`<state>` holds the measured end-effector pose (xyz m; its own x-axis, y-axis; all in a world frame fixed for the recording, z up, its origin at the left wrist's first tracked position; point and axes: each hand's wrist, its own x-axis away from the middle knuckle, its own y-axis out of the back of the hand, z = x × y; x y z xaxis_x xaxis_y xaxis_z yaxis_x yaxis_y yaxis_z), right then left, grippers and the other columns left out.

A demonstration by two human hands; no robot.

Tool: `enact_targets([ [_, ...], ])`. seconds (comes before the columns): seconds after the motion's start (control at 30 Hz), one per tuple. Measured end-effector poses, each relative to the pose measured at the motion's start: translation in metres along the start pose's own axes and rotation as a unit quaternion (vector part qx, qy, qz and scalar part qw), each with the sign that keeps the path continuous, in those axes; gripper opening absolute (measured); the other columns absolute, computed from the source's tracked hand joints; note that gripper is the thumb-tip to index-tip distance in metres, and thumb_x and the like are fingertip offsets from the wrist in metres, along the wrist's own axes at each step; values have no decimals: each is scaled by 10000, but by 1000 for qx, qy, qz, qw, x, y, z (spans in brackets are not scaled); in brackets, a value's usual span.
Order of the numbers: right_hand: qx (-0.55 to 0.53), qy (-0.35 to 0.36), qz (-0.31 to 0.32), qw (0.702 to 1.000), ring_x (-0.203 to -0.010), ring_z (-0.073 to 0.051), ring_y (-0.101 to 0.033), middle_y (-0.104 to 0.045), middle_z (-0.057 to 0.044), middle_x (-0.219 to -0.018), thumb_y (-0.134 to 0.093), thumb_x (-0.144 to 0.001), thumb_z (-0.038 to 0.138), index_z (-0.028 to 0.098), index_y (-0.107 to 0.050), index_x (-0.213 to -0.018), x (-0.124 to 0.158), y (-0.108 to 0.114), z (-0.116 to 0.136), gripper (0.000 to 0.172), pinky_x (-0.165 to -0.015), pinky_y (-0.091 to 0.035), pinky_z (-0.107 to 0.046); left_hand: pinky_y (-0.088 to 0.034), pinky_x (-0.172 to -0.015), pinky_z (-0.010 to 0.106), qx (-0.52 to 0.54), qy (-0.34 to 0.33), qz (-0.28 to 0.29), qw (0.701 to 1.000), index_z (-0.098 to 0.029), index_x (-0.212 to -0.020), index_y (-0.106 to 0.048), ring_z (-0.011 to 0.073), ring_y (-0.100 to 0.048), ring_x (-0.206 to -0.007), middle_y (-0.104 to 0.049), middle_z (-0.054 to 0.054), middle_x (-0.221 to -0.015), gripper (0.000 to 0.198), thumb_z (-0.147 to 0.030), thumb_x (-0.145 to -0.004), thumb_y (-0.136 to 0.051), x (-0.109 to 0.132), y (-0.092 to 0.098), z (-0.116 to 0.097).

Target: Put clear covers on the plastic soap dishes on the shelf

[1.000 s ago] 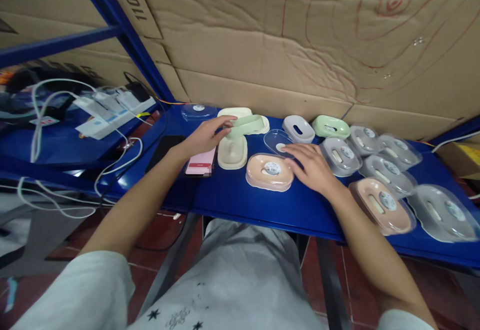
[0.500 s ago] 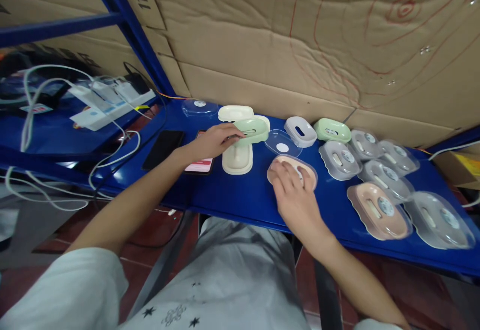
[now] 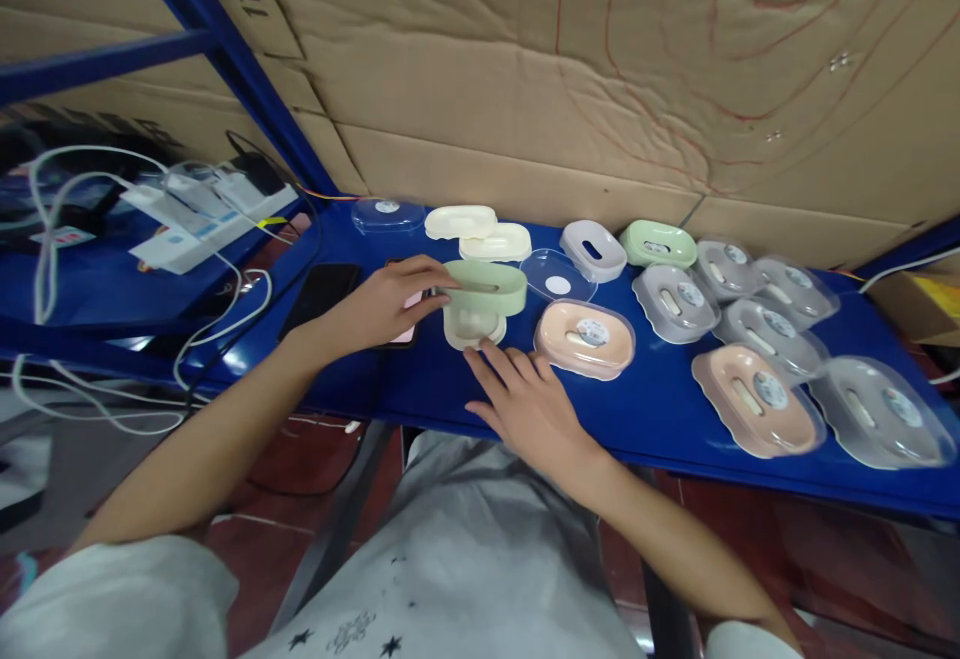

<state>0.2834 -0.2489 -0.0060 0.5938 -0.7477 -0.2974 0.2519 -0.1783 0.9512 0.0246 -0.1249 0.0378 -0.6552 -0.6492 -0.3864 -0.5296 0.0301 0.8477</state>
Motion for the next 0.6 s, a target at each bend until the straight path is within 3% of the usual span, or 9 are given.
enact_targets([
  [0.07,-6,-4,6,1000,-1168,-345,-641,-559,-173,-1606,-497,-1101,525,223,-419,-1667,-8,-2,1,646,-955,-551,-506,-555,-1065,416,13,12,-13,1000,-216,-1270,-716,254,-695,-1178,-699,110,-1268,269,-295,-1094,-529,7,9,-2],
  [0.2,-66,-14,17,998,-1176,-346,-646,-659,-164,-1448,-523,-1097,508,213,-552,-1538,-14,2,-3,532,-995,-561,-528,-517,-1152,447,28,6,3,1000,-227,-1292,-689,268,-652,-1299,-690,118,-1338,276,-307,-1108,-500,18,17,-9],
  [0.3,-123,-27,3,992,-1236,-331,-647,-687,-137,-1348,-540,-1101,444,224,-614,-1395,5,13,-12,374,-1053,-565,-537,-501,-1195,454,37,-8,16,999,-228,-1320,-661,258,-627,-1352,-672,116,-1370,279,-267,-1113,-478,26,10,-20],
  [0.4,-138,-51,-26,989,-1330,-329,-630,-661,-143,-1389,-566,-1094,381,236,-610,-1341,32,21,-21,290,-1125,-551,-554,-513,-1198,439,43,-8,14,999,-230,-1351,-629,243,-632,-1353,-657,114,-1379,283,-243,-1121,-466,33,-6,-38],
  [0.5,-115,-87,-72,987,-1409,-349,-593,-613,-159,-1470,-599,-1076,342,263,-548,-1438,53,21,-26,375,-1165,-534,-586,-550,-1166,432,41,1,12,999,-236,-1365,-605,242,-661,-1315,-665,111,-1359,283,-231,-1127,-450,40,-20,-59],
  [0.6,-89,-90,-121,985,-1475,-378,-536,-557,-179,-1530,-682,-1031,357,301,-399,-1605,63,15,-28,643,-1188,-517,-617,-594,-1108,449,20,27,-4,999,-249,-1384,-581,258,-691,-1263,-683,115,-1336,294,-213,-1120,-456,51,-26,-80],
])
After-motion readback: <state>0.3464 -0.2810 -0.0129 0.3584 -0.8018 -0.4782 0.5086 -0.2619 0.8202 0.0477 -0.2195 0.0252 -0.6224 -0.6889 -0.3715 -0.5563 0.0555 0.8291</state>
